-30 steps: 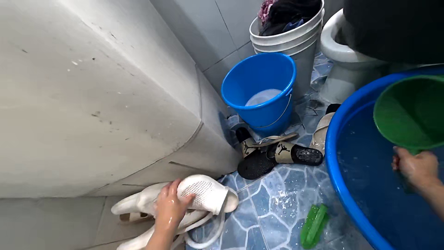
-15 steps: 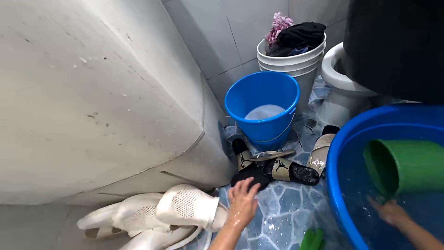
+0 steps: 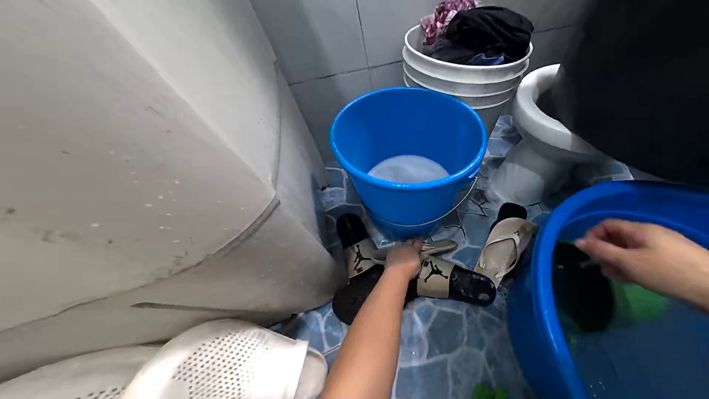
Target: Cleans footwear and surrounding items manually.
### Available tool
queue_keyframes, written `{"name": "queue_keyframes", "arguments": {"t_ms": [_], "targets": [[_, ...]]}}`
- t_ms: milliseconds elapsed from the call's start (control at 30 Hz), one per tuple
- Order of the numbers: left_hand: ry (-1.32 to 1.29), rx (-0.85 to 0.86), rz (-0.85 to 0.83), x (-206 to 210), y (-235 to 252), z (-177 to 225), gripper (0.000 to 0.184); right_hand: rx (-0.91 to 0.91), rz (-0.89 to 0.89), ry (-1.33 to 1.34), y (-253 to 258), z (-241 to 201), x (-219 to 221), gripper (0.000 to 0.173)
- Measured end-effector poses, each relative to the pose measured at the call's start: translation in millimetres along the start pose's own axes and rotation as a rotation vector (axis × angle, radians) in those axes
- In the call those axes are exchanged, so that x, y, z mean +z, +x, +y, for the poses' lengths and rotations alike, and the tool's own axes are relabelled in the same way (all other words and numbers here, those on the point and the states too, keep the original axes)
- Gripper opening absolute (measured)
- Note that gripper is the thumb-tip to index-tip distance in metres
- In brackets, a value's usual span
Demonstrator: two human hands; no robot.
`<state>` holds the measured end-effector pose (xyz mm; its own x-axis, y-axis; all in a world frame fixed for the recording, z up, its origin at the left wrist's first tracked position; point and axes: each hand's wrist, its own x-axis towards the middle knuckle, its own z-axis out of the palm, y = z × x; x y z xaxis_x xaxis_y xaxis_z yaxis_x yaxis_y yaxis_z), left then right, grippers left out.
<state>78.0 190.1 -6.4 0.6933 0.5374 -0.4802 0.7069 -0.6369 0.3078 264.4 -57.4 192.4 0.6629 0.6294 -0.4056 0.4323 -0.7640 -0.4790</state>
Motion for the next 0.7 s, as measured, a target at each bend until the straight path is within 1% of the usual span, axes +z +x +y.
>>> {"name": "queue_keyframes", "arguments": {"t_ms": [33, 67, 100, 167, 200, 267, 300, 367, 433, 467, 500, 567, 600, 633, 700], "targets": [[0.001, -0.02, -0.036, -3, 0, 1, 0.049, -0.061, 0.051, 0.127, 7, -6, 11, 0.019], [-0.01, -0.036, -0.047, -7, -2, 3, 0.042, -0.07, 0.04, 0.286, 12, -17, 24, 0.016], [-0.043, -0.046, -0.019, -12, -7, 4, 0.035, -0.049, 0.001, 0.456, 16, -29, 38, 0.017], [-0.146, 0.001, 0.162, -22, -25, 3, 0.029, 0.037, -0.05, 0.722, 26, -52, 67, 0.023], [-0.192, 0.045, 0.268, -25, -40, 3, 0.027, 0.084, -0.02, 0.792, 35, -62, 82, 0.029], [-0.263, 0.151, 0.448, -24, -77, -2, 0.024, 0.18, 0.115, 0.861, 62, -74, 113, 0.044], [-0.284, 0.218, 0.529, -15, -96, -6, 0.023, 0.23, 0.196, 0.867, 80, -75, 127, 0.047], [-0.305, 0.349, 0.692, 15, -133, -17, 0.022, 0.334, 0.321, 0.858, 116, -66, 153, 0.047], [-0.332, 0.437, 0.783, 52, -168, -25, 0.023, 0.406, 0.322, 0.883, 143, -49, 176, 0.049], [-0.342, 0.476, 0.776, 71, -184, -30, 0.02, 0.423, 0.315, 0.886, 150, -41, 185, 0.051], [-0.346, 0.509, 0.731, 91, -199, -36, 0.015, 0.436, 0.295, 0.895, 154, -34, 192, 0.054], [-0.334, 0.567, 0.582, 132, -224, -51, 0.004, 0.45, 0.217, 0.898, 159, -19, 205, 0.057], [-0.325, 0.595, 0.502, 152, -230, -61, 0.004, 0.45, 0.197, 0.909, 161, -14, 210, 0.057], [-0.329, 0.608, 0.415, 169, -233, -70, 0.008, 0.456, 0.185, 0.934, 163, -10, 212, 0.058], [-0.356, 0.581, 0.246, 192, -235, -86, 0.016, 0.48, 0.163, 1.023, 165, -9, 212, 0.062]]}}
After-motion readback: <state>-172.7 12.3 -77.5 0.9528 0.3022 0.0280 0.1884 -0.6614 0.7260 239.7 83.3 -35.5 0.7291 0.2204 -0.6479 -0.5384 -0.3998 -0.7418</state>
